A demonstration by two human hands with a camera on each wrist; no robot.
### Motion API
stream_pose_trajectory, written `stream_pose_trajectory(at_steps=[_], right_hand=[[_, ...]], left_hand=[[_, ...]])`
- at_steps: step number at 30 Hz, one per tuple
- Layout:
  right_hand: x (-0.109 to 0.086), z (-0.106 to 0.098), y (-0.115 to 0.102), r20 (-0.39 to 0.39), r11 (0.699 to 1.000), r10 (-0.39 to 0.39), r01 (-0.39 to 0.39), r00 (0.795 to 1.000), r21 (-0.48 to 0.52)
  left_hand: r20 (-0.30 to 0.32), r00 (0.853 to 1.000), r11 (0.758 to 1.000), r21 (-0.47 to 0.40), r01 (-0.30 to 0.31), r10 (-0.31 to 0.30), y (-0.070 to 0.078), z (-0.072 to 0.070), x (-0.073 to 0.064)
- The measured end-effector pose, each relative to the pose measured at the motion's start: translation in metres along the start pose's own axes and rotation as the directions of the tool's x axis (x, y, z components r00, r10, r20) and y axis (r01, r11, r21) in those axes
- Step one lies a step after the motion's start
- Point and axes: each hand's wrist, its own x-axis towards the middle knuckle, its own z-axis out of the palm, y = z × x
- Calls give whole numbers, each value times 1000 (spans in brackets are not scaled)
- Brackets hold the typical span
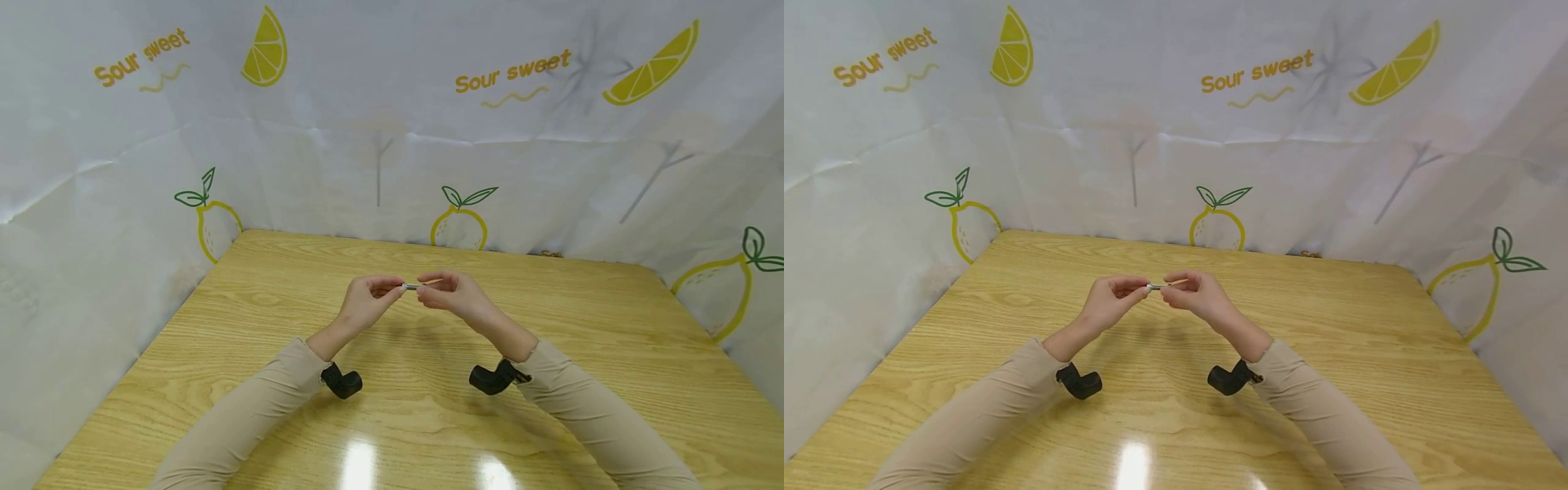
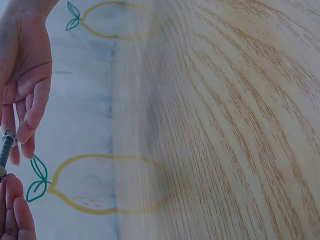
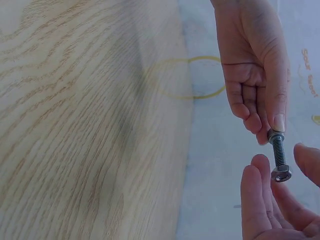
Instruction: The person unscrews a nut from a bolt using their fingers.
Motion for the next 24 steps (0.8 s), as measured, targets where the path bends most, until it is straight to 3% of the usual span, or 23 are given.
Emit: stream_pose_trajectory(at_steps=[6,15,24], right_hand=[[1,0,-2,11,998,57,-58,998,23],[-2,0,-2,0,1000,12,-12,1000,10],[0,0,-5,-20,995,75,-73,997,65]], left_hand=[[-8,1000,1000,9,-9,9,0,0,0],[1,1000,1000,-2,-5,5,-1,0,1],[0,1000,1000,8,-15,15,1,0,-1]])
